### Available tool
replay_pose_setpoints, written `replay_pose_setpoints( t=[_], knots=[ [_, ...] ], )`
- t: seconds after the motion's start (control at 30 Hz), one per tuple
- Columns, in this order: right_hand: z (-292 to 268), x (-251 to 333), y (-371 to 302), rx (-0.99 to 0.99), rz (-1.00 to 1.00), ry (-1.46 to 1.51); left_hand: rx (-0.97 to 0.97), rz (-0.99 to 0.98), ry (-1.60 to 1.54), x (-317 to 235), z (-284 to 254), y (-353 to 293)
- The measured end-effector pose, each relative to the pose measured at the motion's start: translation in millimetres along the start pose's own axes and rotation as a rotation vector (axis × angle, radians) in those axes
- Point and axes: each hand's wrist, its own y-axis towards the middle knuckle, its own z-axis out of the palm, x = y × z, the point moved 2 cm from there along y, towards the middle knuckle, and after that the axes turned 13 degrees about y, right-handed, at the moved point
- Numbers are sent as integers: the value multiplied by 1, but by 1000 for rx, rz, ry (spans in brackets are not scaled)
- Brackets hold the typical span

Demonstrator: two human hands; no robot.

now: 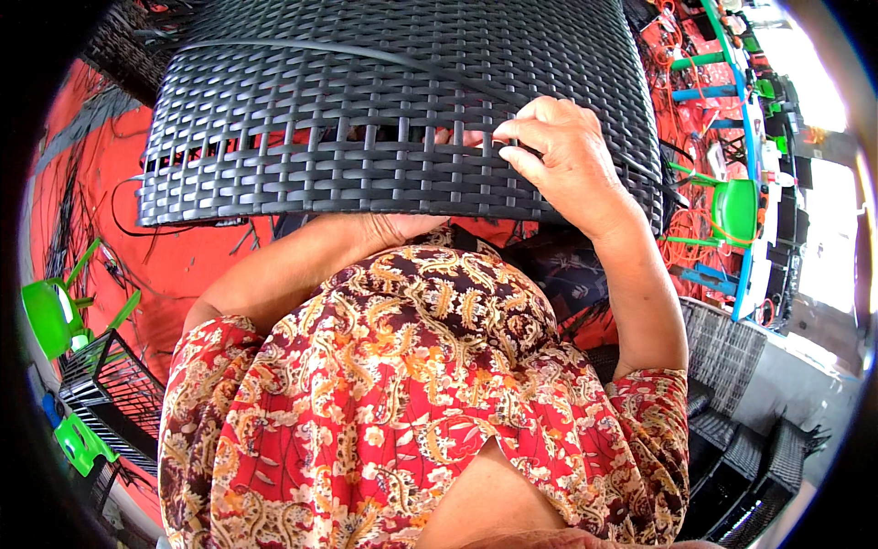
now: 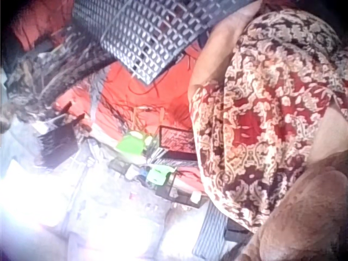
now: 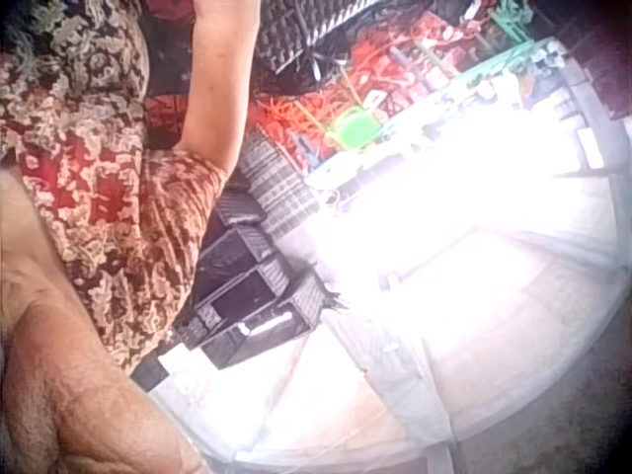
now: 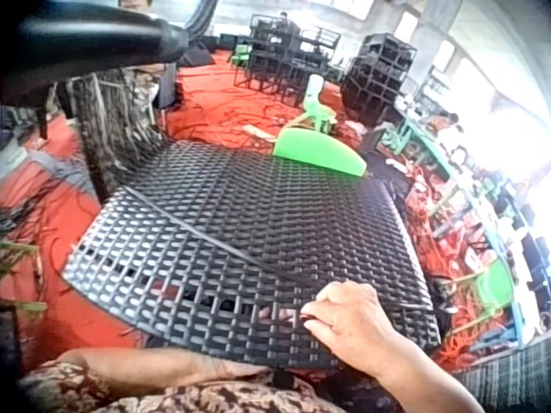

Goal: The person weaves black plastic strips through a metal furniture frame to create a mesh surface, using their hands to thread and tighten the material.

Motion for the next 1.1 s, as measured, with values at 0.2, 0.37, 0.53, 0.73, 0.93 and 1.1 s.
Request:
replay_pose_setpoints(
  t=[0.2, 0.37, 0.53, 0.73, 0.93, 1.1],
  knots=[
    [10, -17, -1, -30, 58, 189, 2, -82, -431, 15, -26, 2],
    [12, 0, 11, -152, 40, 646, 404, -157, -1024, 47, -64, 5],
    [12, 12, 29, 76, 392, 928, 298, -799, -3029, 28, -44, -4],
    [19, -8, 12, 123, 345, 505, 96, -665, -3508, 16, -36, -10],
    [29, -9, 6, 61, 324, 547, -46, -683, -3258, 12, -27, -9],
    [25, -15, 4, 13, 371, 678, -14, -637, -3389, 18, -34, -8]
  ],
)
